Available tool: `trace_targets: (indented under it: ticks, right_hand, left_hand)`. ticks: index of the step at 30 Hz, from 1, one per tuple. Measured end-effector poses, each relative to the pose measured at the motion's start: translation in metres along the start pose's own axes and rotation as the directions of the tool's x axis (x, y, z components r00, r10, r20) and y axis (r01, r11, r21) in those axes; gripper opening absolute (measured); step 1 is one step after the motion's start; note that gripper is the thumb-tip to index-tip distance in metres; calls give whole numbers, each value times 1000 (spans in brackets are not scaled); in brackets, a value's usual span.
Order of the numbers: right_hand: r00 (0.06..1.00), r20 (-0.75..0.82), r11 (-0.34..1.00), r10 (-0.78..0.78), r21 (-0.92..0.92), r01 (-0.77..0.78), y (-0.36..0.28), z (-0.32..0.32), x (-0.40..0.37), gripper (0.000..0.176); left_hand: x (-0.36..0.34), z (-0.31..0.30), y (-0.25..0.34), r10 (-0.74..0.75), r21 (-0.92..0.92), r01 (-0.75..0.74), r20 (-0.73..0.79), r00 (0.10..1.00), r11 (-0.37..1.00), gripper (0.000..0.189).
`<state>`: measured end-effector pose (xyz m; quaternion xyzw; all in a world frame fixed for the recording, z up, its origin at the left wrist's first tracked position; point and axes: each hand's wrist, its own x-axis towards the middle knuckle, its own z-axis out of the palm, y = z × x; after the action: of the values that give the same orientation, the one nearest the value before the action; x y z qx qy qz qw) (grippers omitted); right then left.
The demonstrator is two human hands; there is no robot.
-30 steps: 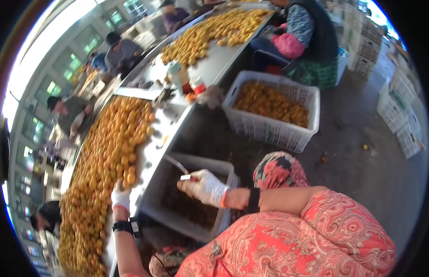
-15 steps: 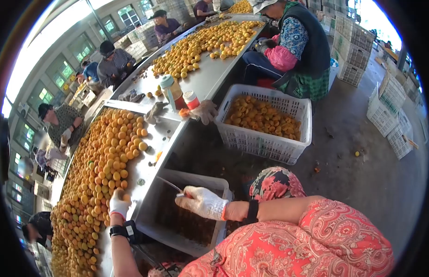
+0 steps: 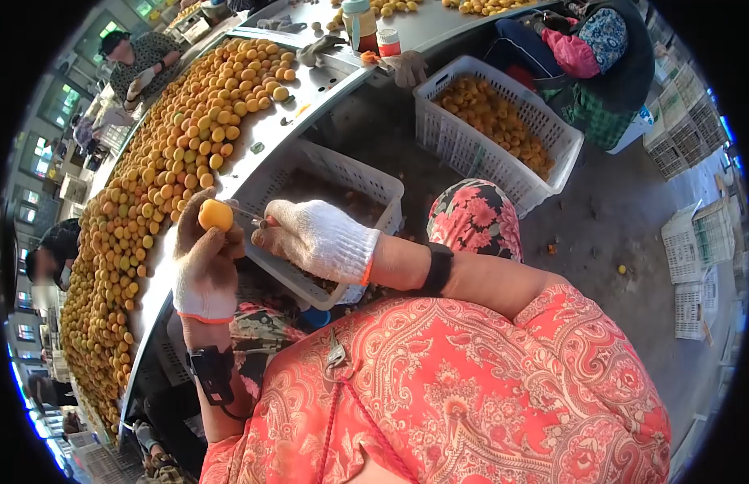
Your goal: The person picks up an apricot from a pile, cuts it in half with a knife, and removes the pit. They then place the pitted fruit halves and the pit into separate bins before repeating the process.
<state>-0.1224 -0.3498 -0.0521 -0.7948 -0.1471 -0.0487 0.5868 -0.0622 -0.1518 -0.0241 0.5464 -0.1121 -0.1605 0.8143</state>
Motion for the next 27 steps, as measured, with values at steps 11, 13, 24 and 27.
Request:
trace_targets:
  ticks: [11,13,24,27]
  right_hand:
    - [999,41,1000,1,-28,0,-21,4,-13,33]
    - [999,43,1000,-2,-20,3,-23,5,-14,34]
    - [996,50,997,-71,-4,72,-26,7,-13,41]
    - [998,52,999,-39,-2,39,-29,9,-16,35]
  left_hand:
    - [-26,31,9,148,40,-147,-34,988,988,45]
    - [-31,32,11,126,-25,-127,-41,991,992,44]
    - [-37,34,11,243,98,-233,-111,964,967,38]
    - [-42,52,13,275,59,-269,-189,943,961,38]
